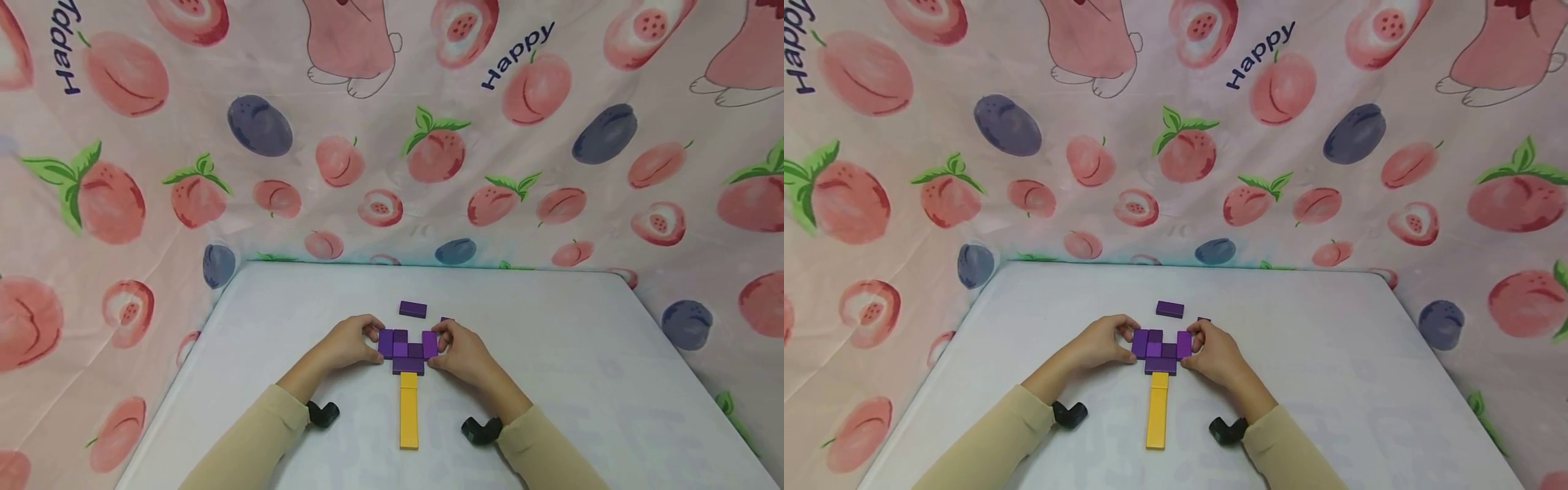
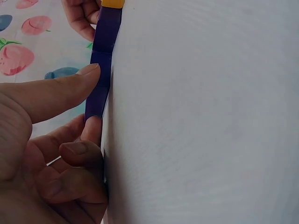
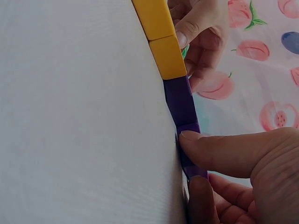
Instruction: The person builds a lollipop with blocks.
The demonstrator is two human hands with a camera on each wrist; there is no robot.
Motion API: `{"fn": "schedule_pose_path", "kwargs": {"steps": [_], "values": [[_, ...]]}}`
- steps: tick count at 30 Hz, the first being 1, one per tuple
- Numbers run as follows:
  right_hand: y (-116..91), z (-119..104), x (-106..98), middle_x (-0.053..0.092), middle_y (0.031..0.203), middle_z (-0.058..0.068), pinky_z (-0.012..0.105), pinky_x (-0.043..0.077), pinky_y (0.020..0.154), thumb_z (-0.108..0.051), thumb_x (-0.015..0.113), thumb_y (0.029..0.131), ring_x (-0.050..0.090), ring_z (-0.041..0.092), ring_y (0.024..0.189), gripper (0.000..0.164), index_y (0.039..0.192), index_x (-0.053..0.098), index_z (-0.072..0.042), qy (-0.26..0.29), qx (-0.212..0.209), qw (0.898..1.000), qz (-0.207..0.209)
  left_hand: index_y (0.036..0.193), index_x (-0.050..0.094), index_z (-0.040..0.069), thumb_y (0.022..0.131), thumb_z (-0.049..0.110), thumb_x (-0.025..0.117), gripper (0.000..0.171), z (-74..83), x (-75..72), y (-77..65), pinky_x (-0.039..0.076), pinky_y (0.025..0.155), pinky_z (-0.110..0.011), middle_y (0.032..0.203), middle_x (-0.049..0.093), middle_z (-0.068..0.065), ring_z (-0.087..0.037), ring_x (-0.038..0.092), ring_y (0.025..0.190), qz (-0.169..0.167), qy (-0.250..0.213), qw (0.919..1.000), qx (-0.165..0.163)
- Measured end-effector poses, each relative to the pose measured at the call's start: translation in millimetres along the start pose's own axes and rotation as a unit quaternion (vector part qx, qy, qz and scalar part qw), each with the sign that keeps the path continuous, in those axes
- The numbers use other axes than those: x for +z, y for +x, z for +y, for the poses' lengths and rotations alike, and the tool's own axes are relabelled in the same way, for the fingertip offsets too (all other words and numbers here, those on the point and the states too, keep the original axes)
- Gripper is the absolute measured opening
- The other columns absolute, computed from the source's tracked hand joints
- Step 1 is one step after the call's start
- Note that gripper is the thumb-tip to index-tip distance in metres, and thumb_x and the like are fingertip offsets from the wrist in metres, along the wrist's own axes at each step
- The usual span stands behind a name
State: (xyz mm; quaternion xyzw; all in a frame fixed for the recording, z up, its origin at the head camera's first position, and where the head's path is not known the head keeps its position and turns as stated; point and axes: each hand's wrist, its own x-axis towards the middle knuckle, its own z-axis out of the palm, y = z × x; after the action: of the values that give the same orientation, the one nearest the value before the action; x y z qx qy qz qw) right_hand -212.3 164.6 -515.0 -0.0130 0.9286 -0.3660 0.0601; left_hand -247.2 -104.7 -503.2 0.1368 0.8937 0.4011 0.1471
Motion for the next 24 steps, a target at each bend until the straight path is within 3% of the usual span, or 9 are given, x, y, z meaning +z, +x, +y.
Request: {"fn": "schedule_pose_path", "kwargs": {"steps": [24], "values": [[-1.3, -0.1, 0.7, 0.06, 0.093, 0.001, 0.034, 0.047, 0.08, -0.013, 0.097, 0.076, 0.054, 0.018, 0.086, 0.065, 0.133, 0.066, -0.013, 0.001, -0.004, 1.0, 0.0, 0.125, 0.073, 0.016, 0.07, 0.013, 0.1, 0.061, -1.9, -1.5, -0.6, 0.045, 0.103, -0.046, 0.1, 0.069, 0.001, -0.018, 0.059, 0.098, -0.007, -0.03, 0.9995, -0.001]]}}
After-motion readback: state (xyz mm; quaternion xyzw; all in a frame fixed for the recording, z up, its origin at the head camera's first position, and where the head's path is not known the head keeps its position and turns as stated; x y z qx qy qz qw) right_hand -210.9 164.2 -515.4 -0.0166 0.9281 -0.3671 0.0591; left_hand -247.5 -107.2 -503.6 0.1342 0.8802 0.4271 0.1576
